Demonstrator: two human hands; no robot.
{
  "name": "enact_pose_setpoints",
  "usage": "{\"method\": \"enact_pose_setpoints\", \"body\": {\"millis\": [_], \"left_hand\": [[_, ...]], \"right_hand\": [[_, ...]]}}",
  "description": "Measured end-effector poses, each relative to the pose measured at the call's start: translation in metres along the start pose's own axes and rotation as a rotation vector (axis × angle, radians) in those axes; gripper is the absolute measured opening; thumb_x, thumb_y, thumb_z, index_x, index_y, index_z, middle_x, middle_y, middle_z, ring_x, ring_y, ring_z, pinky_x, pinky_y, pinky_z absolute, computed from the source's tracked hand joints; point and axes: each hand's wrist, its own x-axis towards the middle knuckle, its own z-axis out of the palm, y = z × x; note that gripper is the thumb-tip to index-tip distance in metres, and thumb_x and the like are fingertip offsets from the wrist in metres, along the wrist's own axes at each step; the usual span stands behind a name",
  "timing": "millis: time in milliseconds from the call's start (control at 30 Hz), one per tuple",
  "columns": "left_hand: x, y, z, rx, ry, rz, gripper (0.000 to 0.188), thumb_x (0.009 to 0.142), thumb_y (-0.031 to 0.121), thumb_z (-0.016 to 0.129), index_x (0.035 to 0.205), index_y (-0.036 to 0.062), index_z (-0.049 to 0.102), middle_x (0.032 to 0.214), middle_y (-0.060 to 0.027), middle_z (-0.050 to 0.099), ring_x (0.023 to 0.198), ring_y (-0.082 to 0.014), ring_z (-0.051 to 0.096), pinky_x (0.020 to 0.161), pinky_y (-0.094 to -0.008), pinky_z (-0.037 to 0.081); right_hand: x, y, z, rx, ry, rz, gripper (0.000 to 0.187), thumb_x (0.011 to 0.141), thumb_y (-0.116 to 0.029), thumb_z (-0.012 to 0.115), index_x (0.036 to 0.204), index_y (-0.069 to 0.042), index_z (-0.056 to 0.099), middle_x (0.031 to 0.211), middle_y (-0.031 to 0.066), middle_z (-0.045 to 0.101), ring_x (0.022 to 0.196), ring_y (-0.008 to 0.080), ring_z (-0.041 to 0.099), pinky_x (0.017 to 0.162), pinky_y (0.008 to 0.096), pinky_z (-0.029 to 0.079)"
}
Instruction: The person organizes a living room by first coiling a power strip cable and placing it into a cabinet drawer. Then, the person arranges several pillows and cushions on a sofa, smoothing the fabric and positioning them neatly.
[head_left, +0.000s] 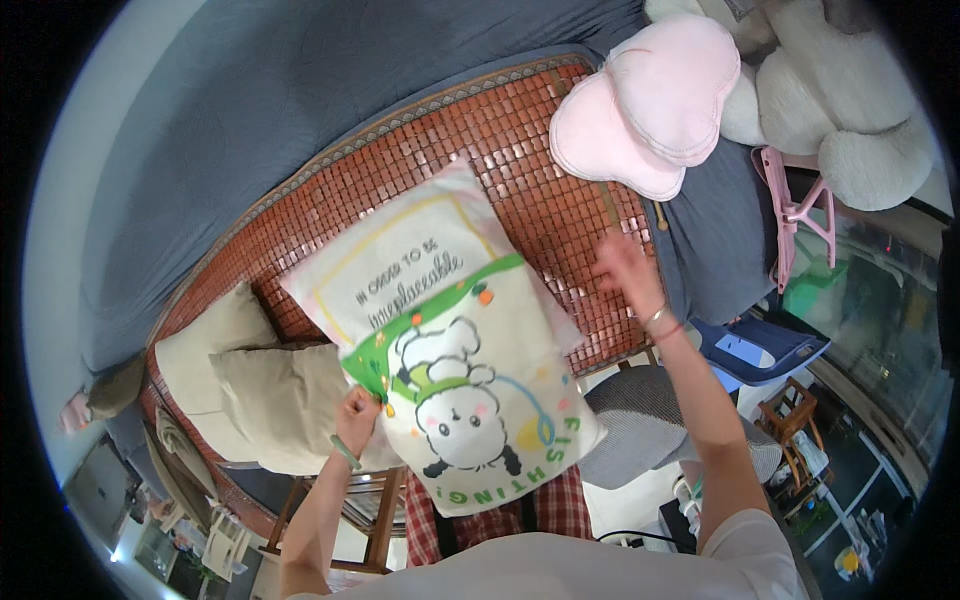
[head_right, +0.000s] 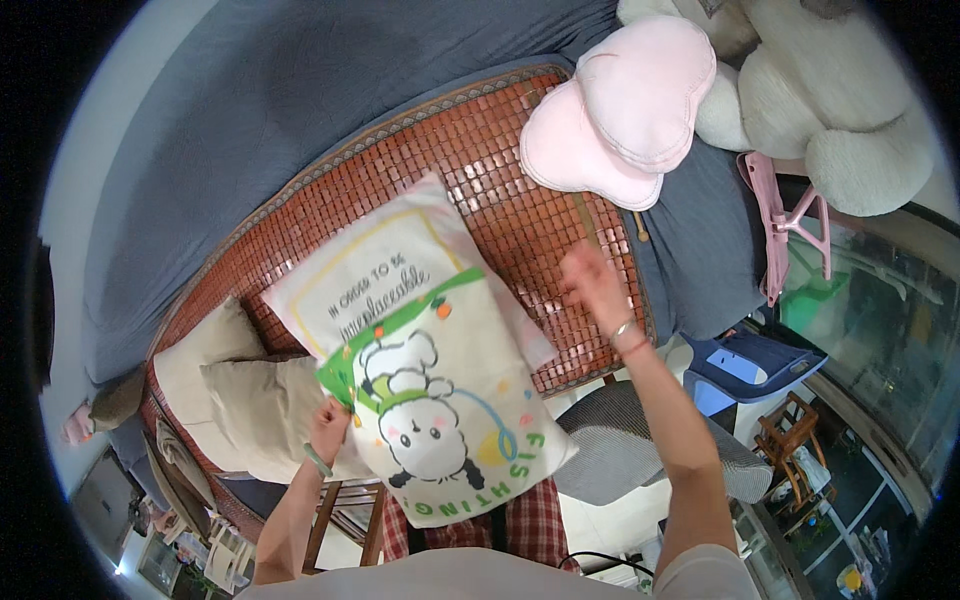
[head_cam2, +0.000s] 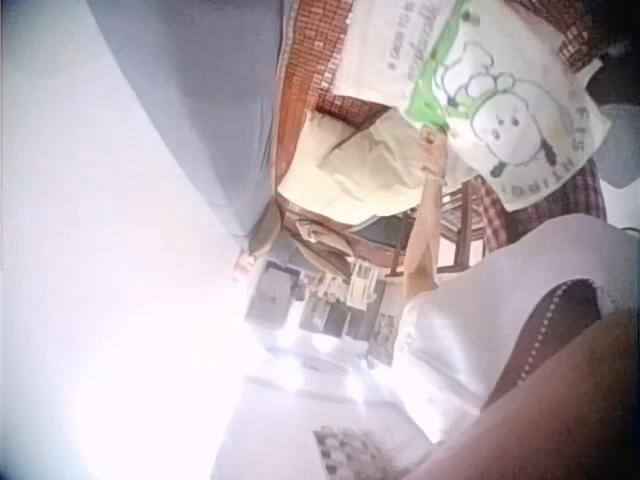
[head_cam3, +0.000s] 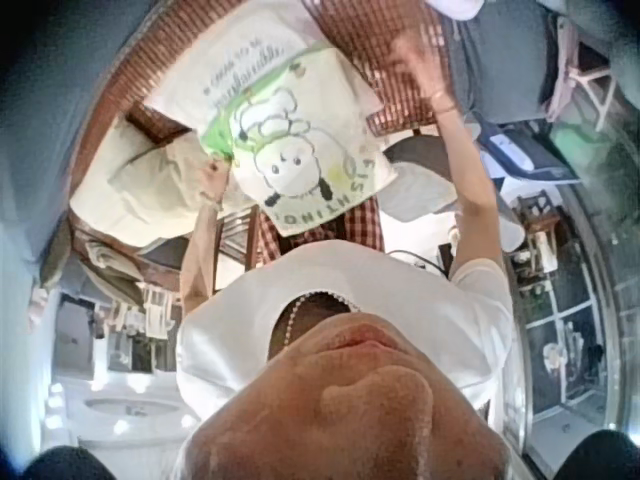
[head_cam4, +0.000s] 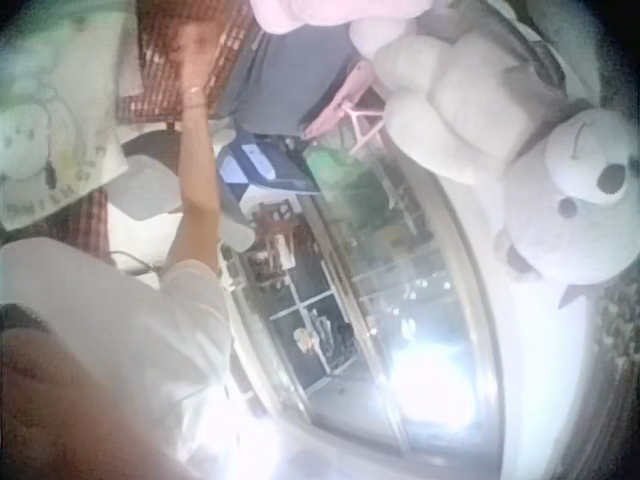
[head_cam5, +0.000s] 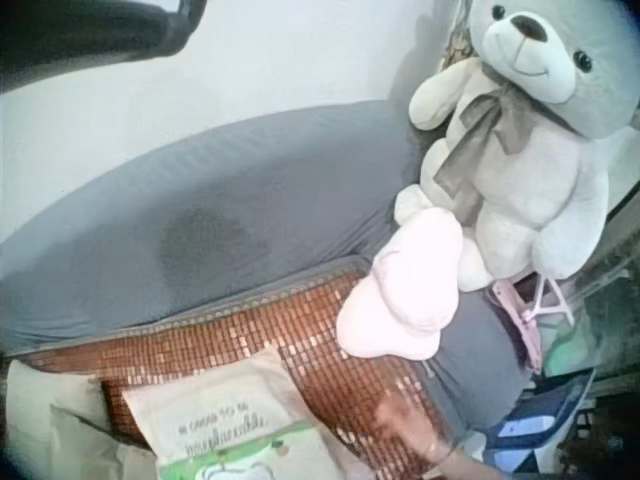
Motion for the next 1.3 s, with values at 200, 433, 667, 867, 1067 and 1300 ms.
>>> {"method": "enact_pose_setpoints", "body": {"millis": [200,433,667,867,1067,1300], "left_hand": [[0.032,0.013,-0.009,0.149,0.289,0.391,0.025,0.083,-0.003,0.058,0.106,0.0048,0.055,0.107,-0.0062,0.054,0.095,-0.0146,0.053,0.073,-0.0261,0.045],[0.064,0.146,0.056,0.100,0.311,0.735,0.025,0.085,0.001,0.055,0.109,0.0069,0.057,0.126,-0.0099,0.050,0.116,-0.0212,0.048,0.091,-0.0309,0.041],[0.082,0.161,0.091,0.038,-0.083,0.546,0.021,0.089,0.003,0.056,0.109,0.0077,0.059,0.105,-0.0033,0.056,0.091,-0.0123,0.055,0.077,-0.0258,0.046],[0.090,0.169,0.099,0.081,-0.122,0.567,0.017,0.091,0.006,0.054,0.107,0.0058,0.059,0.103,-0.0040,0.057,0.088,-0.0124,0.055,0.075,-0.0256,0.046],[0.144,0.183,0.090,0.136,0.002,0.676,0.019,0.089,0.004,0.053,0.107,0.0041,0.060,0.100,-0.0076,0.060,0.085,-0.0148,0.058,0.073,-0.0265,0.048],[0.265,0.156,0.004,0.455,0.324,0.647,0.026,0.088,0.009,0.053,0.114,0.0057,0.059,0.107,-0.0143,0.060,0.083,-0.0237,0.060,0.076,-0.0337,0.049]], "right_hand": [[0.092,-0.091,-0.040,0.468,0.394,-0.145,0.069,0.081,-0.036,0.070,0.133,-0.006,0.035,0.128,0.0112,0.044,0.112,0.0277,0.048,0.080,0.0429,0.049],[0.016,-0.142,-0.020,0.411,0.286,-0.499,0.043,0.085,-0.011,0.063,0.123,-0.002,0.045,0.119,0.0116,0.053,0.104,0.0266,0.056,0.073,0.0416,0.059],[-0.128,-0.118,-0.167,-0.008,0.707,-0.522,0.037,0.086,-0.012,0.057,0.121,-0.001,0.051,0.108,0.0107,0.061,0.098,0.0219,0.061,0.072,0.0364,0.058],[-0.162,-0.169,-0.299,-0.046,0.808,-0.577,0.032,0.087,-0.013,0.050,0.114,0.003,0.056,0.107,0.0066,0.062,0.093,0.0156,0.060,0.079,0.0285,0.048],[-0.016,-0.138,-0.300,-1.297,0.760,-0.291,0.040,0.083,-0.017,0.051,0.120,-0.003,0.052,0.090,0.0177,0.065,0.093,0.0303,0.062,0.081,0.0382,0.048],[0.054,-0.112,-0.147,-1.866,0.585,-0.787,0.053,0.073,0.005,0.054,0.123,-0.012,0.051,0.116,0.0093,0.057,0.108,0.0303,0.052,0.092,0.0405,0.041]]}}
